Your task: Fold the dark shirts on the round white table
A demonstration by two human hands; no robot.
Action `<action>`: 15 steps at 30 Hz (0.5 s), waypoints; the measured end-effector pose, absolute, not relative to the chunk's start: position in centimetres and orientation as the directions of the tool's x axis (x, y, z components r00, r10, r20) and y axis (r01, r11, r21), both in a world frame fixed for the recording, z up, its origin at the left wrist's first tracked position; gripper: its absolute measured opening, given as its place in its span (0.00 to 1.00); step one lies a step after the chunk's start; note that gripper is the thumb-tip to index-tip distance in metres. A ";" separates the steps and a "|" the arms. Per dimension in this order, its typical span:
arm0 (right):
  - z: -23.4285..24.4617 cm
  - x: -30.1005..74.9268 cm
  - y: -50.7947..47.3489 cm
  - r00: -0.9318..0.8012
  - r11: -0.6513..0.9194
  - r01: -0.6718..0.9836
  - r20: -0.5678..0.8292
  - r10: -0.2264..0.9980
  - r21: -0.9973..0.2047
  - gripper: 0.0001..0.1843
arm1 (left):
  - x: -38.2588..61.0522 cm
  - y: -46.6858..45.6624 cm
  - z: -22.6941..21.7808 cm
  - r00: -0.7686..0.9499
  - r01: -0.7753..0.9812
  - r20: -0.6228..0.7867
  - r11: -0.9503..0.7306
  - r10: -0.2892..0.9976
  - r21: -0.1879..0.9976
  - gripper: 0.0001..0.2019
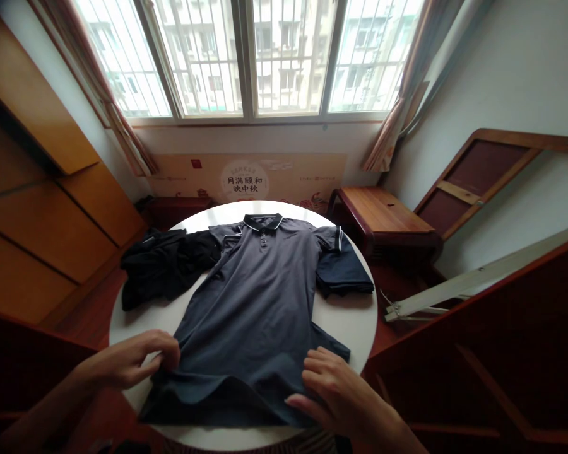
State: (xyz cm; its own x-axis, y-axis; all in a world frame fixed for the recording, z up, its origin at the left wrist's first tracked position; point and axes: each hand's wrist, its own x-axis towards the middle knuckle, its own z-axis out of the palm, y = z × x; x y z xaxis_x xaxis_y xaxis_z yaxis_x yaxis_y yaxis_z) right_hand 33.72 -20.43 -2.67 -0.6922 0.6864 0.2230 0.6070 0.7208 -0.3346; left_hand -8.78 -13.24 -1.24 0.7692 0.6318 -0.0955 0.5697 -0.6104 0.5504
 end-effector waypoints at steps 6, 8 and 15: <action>-0.8 30.6 -10.3 -0.576 0.643 0.676 0.286 0.766 -0.361 0.19 | -1.2 -2.9 -0.4 0.570 0.723 0.172 -0.590 0.803 0.359 0.14; -0.9 28.2 -6.2 -0.598 0.643 0.686 0.240 0.765 -0.340 0.20 | 1.6 1.9 0.1 0.458 0.836 0.192 -0.494 0.868 0.239 0.16; -4.9 23.0 1.0 -0.485 0.456 0.853 -0.060 0.872 -0.254 0.38 | 3.5 12.8 0.1 0.077 0.987 0.115 -0.092 0.990 0.132 0.29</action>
State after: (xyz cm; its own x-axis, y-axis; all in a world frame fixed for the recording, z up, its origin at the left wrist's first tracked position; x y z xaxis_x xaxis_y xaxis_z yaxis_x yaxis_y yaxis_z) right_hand 23.05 1.00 -4.88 -0.4850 0.8725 -0.0597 0.8526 0.4565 -0.2543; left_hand 3.46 12.76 0.08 0.0768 0.9904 0.1148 0.9870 -0.0919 0.1321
